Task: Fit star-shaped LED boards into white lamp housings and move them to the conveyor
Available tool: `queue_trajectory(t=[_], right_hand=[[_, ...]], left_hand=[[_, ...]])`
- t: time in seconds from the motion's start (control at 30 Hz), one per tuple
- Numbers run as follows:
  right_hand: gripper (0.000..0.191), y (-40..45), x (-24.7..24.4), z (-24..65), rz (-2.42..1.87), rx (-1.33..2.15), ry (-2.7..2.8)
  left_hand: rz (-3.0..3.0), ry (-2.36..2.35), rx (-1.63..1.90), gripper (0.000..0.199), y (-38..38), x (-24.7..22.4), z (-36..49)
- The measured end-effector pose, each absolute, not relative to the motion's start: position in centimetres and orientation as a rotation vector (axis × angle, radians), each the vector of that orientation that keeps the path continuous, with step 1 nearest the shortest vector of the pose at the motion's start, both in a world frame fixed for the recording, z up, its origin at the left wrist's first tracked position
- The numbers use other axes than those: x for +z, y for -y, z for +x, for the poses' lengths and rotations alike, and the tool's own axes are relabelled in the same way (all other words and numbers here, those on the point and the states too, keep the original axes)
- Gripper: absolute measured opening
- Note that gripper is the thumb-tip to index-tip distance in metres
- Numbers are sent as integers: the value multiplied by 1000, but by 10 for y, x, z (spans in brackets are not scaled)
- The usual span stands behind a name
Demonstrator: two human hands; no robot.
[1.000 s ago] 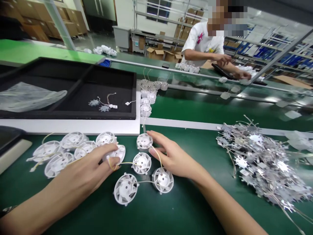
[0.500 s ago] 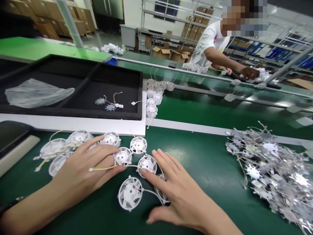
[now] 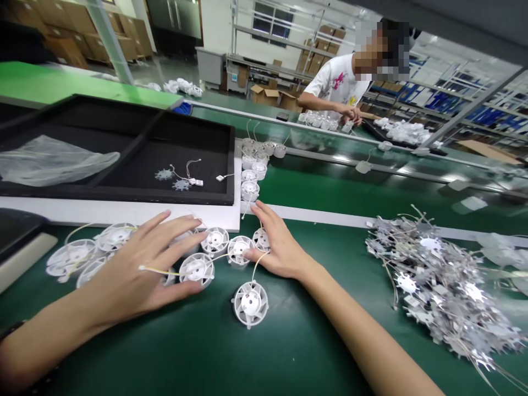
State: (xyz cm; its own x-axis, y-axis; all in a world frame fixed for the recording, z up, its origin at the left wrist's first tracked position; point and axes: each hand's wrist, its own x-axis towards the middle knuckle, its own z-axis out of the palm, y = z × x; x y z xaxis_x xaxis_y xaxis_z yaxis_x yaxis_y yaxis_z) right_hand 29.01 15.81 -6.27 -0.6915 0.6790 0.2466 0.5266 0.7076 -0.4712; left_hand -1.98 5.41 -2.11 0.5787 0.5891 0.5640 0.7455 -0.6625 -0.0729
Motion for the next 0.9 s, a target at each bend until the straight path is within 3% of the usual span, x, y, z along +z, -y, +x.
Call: queue_trajectory(t=[0.07, 0.27, 0.4, 0.53, 0.63, 0.77, 0.9], right_hand=[[95, -160, -55, 291, -966, 528, 2505], [105, -117, -13, 348, -1304, 386, 2639], [95, -67, -11, 347, -1134, 377, 2688], [60, -58, -28, 307, -899, -4, 2738], [50, -72, -34, 280, -855, -167, 2704], [53, -88, -22, 270, -914, -163, 2612], [61, -131, 4, 290, -991, 233, 2584]], left_hand=[[-2595, 1084, -714, 49, -50, -22, -22], [-2773, 1141, -668, 37, -39, -29, -25], [-2790, 1197, -759, 26, -38, -33, -24], [-2758, 1246, -753, 18, -41, -34, -23], [-2749, 1285, -786, 14, -44, -34, -23], [-2758, 1325, -835, 27, -45, -31, -24], [-2735, 1283, -842, 44, -44, -19, -25]])
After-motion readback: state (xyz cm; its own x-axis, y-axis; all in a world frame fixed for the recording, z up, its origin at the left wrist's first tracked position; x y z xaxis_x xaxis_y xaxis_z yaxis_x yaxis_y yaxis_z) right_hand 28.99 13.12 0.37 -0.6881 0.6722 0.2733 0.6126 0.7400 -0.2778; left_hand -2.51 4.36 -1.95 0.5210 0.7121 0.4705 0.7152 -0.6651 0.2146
